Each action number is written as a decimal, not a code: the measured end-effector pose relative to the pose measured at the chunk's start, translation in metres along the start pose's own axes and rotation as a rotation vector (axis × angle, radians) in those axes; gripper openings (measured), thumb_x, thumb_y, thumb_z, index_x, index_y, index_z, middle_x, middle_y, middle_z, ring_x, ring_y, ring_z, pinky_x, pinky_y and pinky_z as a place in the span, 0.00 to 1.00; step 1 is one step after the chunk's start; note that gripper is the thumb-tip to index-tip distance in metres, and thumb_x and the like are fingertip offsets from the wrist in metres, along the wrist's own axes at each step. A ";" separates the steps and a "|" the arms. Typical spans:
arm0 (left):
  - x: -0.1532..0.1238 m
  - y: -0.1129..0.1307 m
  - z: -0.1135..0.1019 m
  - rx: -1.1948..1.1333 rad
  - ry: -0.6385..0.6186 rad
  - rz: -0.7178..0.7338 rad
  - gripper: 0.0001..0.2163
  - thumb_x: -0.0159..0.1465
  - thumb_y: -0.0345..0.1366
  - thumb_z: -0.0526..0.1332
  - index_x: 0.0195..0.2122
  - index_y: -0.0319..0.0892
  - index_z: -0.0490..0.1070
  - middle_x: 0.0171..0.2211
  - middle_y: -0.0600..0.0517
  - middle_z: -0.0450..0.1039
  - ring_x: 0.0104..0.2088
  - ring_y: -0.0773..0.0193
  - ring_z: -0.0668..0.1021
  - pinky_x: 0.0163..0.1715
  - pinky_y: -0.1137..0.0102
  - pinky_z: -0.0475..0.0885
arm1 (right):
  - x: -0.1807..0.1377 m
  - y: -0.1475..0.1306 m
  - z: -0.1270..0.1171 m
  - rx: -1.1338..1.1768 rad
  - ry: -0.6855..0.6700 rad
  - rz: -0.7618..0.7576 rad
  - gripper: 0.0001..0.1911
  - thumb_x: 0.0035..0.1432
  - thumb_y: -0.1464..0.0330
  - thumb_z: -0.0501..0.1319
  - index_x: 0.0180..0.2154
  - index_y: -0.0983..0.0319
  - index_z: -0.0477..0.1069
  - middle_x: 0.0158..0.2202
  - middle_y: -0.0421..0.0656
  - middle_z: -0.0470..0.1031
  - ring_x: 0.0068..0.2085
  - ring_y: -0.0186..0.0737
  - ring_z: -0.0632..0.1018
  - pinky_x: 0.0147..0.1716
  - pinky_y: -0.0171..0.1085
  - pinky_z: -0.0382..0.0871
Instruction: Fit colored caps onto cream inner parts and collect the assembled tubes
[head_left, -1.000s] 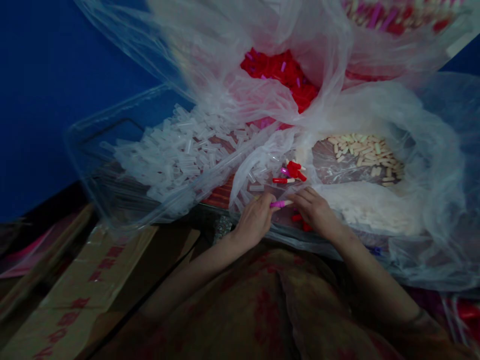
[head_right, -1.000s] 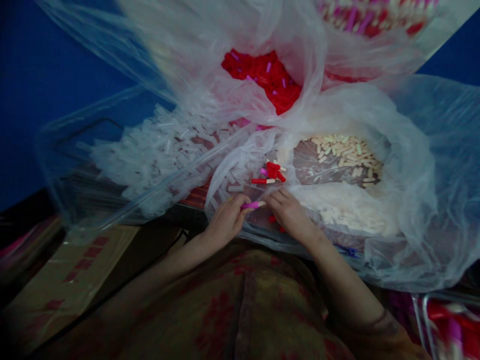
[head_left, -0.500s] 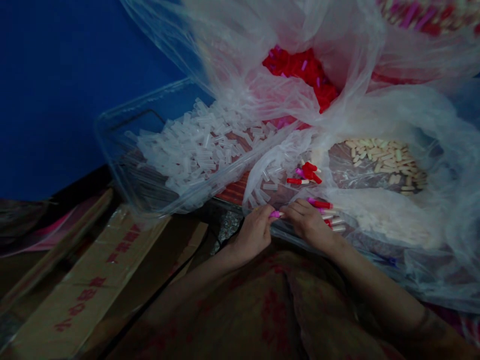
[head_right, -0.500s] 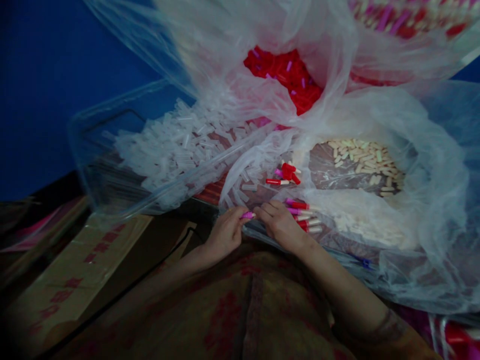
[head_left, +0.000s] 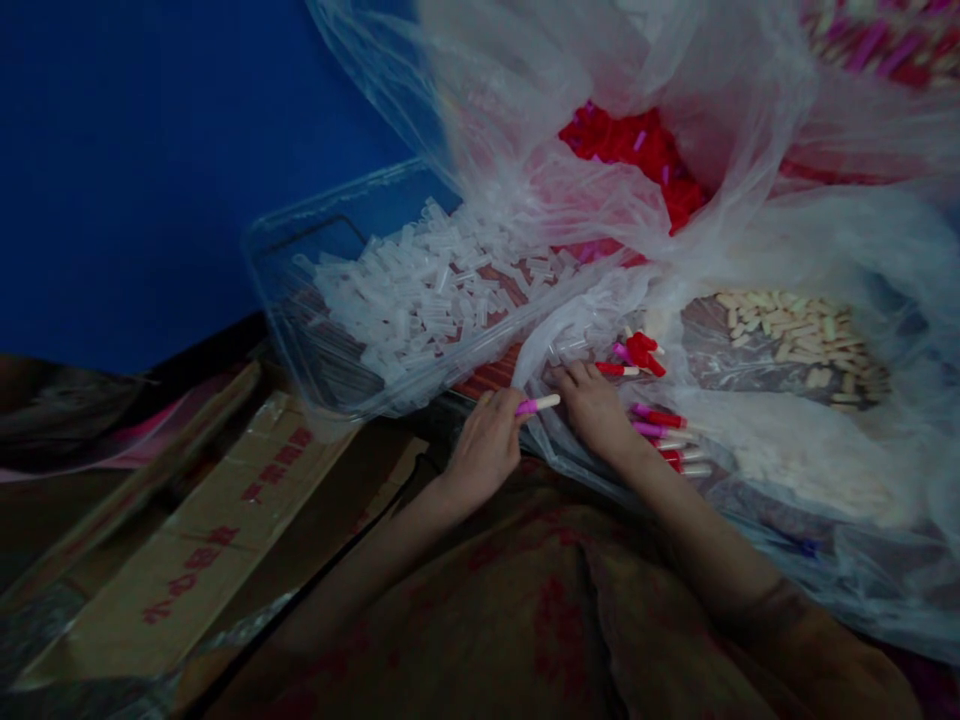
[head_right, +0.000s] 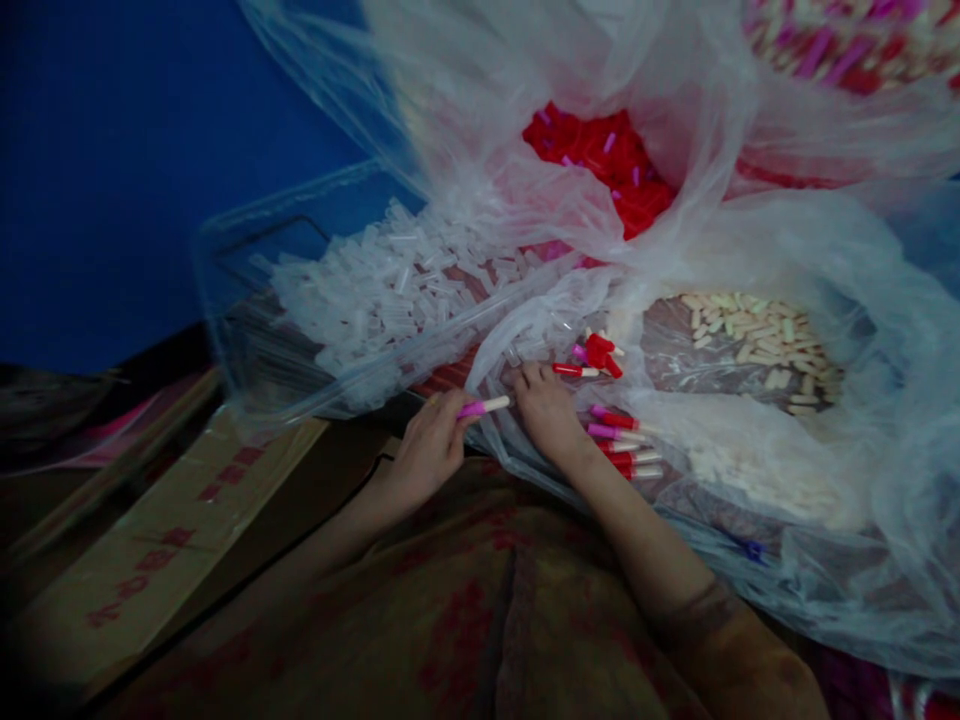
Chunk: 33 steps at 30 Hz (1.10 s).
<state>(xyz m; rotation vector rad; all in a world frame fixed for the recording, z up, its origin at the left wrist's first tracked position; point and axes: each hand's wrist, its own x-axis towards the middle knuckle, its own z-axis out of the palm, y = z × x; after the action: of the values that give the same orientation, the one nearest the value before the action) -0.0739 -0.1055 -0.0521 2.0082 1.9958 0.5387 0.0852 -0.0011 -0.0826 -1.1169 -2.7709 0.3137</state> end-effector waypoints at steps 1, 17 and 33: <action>-0.001 0.000 0.000 0.001 -0.007 -0.001 0.07 0.67 0.28 0.48 0.40 0.40 0.65 0.36 0.46 0.70 0.40 0.56 0.71 0.39 0.64 0.67 | -0.001 -0.001 0.001 -0.010 -0.009 0.008 0.17 0.62 0.77 0.52 0.50 0.66 0.70 0.47 0.55 0.69 0.47 0.51 0.70 0.45 0.45 0.67; 0.006 0.017 0.012 -0.289 -0.007 -0.008 0.04 0.66 0.30 0.52 0.38 0.41 0.65 0.33 0.50 0.71 0.34 0.60 0.74 0.35 0.68 0.67 | -0.041 -0.007 -0.014 1.394 0.525 0.368 0.24 0.57 0.60 0.63 0.54 0.57 0.60 0.39 0.44 0.77 0.42 0.42 0.78 0.48 0.46 0.71; 0.016 0.029 0.010 -0.591 -0.131 -0.015 0.07 0.67 0.34 0.52 0.35 0.40 0.66 0.28 0.54 0.68 0.29 0.65 0.71 0.29 0.72 0.62 | -0.060 0.017 -0.033 0.584 0.350 -0.122 0.11 0.65 0.69 0.54 0.45 0.59 0.72 0.42 0.48 0.74 0.43 0.43 0.75 0.43 0.43 0.70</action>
<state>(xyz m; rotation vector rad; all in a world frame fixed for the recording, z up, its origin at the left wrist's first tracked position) -0.0438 -0.0891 -0.0469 1.6123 1.5349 0.8499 0.1462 -0.0262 -0.0579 -0.7616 -2.2083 0.7668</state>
